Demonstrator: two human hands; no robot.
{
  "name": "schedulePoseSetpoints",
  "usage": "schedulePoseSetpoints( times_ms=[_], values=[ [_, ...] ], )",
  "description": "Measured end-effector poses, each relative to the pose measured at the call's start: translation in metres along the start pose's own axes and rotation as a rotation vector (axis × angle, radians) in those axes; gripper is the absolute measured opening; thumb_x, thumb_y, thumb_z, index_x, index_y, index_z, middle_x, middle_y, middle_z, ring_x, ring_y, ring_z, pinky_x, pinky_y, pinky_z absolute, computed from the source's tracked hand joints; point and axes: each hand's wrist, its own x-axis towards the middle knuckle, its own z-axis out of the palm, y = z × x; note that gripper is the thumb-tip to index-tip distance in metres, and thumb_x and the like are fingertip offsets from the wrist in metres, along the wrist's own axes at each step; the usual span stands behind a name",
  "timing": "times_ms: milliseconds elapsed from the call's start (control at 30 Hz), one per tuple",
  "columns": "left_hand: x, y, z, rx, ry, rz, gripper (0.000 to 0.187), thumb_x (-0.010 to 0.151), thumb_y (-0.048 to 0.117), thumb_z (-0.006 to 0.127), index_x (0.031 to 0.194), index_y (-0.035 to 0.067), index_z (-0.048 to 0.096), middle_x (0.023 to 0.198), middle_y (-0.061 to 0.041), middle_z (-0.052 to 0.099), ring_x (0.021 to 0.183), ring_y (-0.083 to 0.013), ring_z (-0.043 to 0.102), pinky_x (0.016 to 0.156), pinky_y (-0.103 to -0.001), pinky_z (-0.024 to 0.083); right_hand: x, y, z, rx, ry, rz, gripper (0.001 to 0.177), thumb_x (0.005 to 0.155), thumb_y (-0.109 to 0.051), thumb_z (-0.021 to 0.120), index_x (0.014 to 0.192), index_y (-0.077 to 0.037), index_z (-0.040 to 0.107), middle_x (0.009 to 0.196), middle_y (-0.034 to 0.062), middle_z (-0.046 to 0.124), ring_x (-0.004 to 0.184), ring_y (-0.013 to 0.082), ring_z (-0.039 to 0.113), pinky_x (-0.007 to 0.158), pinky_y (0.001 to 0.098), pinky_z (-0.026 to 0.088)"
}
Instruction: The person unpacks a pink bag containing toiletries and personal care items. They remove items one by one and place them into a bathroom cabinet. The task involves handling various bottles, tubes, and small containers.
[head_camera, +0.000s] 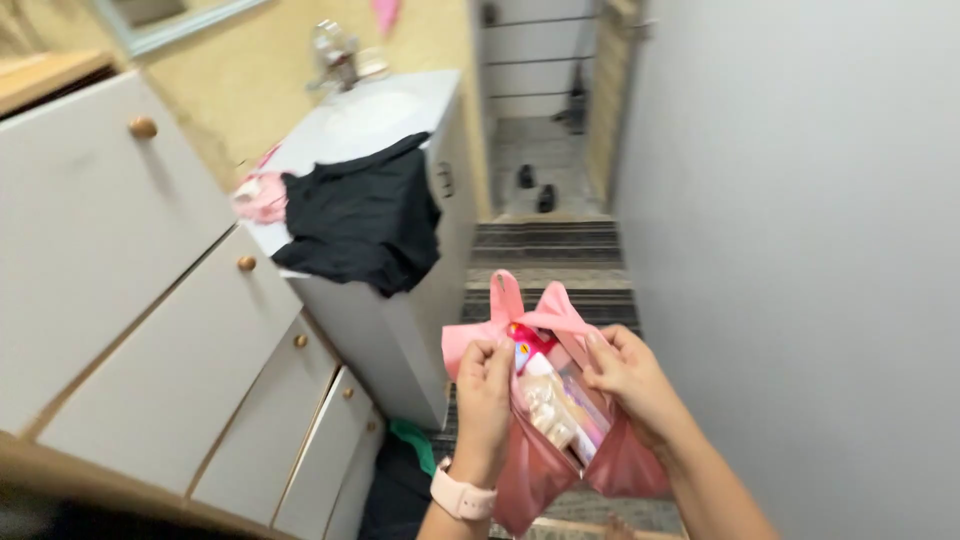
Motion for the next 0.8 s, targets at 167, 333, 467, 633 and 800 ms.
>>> schedulePoseSetpoints(
  times_ms=[167,333,467,633,800],
  values=[
    [0.065,-0.012,0.017,0.025,0.221,0.079,0.017,0.101,0.016,0.062,0.089,0.004,0.059,0.080,0.003,0.061,0.070,-0.0030,0.051,0.062,-0.021,0.044,0.109,-0.017,0.005,-0.107,-0.207,0.098,0.023,0.094,-0.019,0.068,0.103,0.000,0.060,0.082,0.0008,0.058,0.068,0.0073,0.052,0.059,0.0232,0.046],
    [0.124,-0.007,0.017,0.004,0.370,0.220,0.016,0.102,0.016,0.060,0.091,0.004,0.060,0.082,0.002,0.061,0.070,-0.0040,0.051,0.063,-0.022,0.044,0.201,-0.036,0.034,-0.075,-0.419,0.168,0.020,0.095,-0.018,0.066,0.104,-0.002,0.061,0.081,-0.0004,0.058,0.064,0.0028,0.051,0.055,0.0204,0.044],
    [0.167,-0.002,0.003,-0.030,0.442,0.300,0.016,0.104,0.016,0.059,0.094,0.004,0.059,0.086,0.001,0.062,0.075,-0.0040,0.053,0.070,-0.021,0.046,0.262,-0.033,0.070,-0.057,-0.504,0.233,0.022,0.099,-0.023,0.063,0.103,-0.001,0.060,0.074,0.0021,0.055,0.055,0.0039,0.047,0.048,0.0206,0.039],
    [0.233,0.007,-0.028,-0.007,0.513,0.356,0.016,0.105,0.017,0.057,0.096,0.004,0.059,0.086,0.000,0.061,0.076,-0.0045,0.053,0.070,-0.022,0.046,0.341,-0.018,0.121,0.015,-0.642,0.208,0.021,0.099,-0.021,0.062,0.102,-0.001,0.058,0.072,-0.0015,0.055,0.054,0.0030,0.047,0.047,0.0209,0.038],
    [0.315,0.041,-0.074,0.040,0.560,0.418,0.015,0.106,0.015,0.058,0.097,0.003,0.059,0.089,0.000,0.061,0.079,-0.0043,0.053,0.073,-0.022,0.046,0.429,-0.013,0.207,0.066,-0.751,0.174,0.020,0.102,-0.019,0.062,0.101,-0.001,0.057,0.073,-0.0025,0.052,0.055,0.0030,0.047,0.047,0.0213,0.038]
  ],
)
